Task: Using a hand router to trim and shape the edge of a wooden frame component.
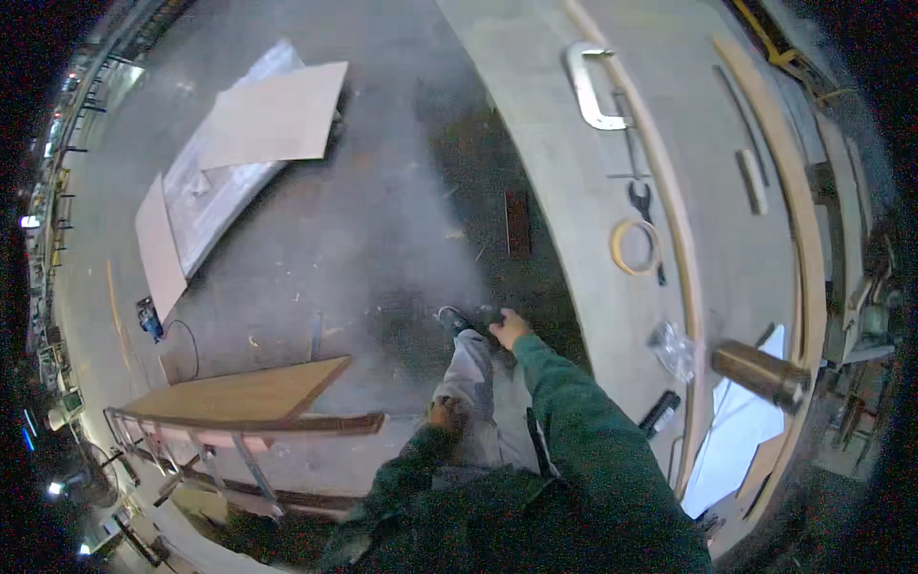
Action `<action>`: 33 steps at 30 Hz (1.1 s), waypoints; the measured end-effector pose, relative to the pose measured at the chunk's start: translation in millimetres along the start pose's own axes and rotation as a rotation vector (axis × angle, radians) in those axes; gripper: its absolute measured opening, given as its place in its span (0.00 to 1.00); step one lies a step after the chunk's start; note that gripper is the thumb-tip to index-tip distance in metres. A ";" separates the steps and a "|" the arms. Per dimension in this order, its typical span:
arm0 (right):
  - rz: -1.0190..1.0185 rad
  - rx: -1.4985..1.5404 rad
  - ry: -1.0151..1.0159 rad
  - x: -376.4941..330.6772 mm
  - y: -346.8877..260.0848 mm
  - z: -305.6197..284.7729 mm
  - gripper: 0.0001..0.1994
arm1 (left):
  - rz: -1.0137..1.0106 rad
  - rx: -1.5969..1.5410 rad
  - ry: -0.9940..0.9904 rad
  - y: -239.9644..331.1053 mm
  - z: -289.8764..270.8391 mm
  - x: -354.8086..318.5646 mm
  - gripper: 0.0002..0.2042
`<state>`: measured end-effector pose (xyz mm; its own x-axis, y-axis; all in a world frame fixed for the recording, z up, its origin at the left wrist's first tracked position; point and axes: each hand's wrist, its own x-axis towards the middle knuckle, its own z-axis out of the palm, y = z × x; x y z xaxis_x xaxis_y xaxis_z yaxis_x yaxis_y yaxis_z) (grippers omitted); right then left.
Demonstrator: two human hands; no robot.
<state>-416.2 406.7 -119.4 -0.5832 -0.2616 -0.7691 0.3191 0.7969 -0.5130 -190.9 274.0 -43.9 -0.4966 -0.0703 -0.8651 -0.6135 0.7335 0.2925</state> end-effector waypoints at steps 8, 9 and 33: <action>0.319 -0.130 0.097 259.1 78.9 54.4 0.40 | -0.309 0.124 0.094 15.1 15.7 60.7 0.26; 0.322 -0.115 0.152 284.7 83.9 41.1 0.42 | -0.298 0.148 0.231 21.5 22.2 69.2 0.26; 0.117 1.727 -0.618 124.7 -127.5 -3.1 0.31 | 0.108 -1.131 0.522 61.9 -79.1 87.1 0.19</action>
<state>-531.9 274.2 -148.7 -0.3055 -0.7102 -0.6343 0.8869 -0.4546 0.0819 -320.6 259.8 -68.9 -0.6023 -0.4951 -0.6262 -0.6094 -0.2216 0.7613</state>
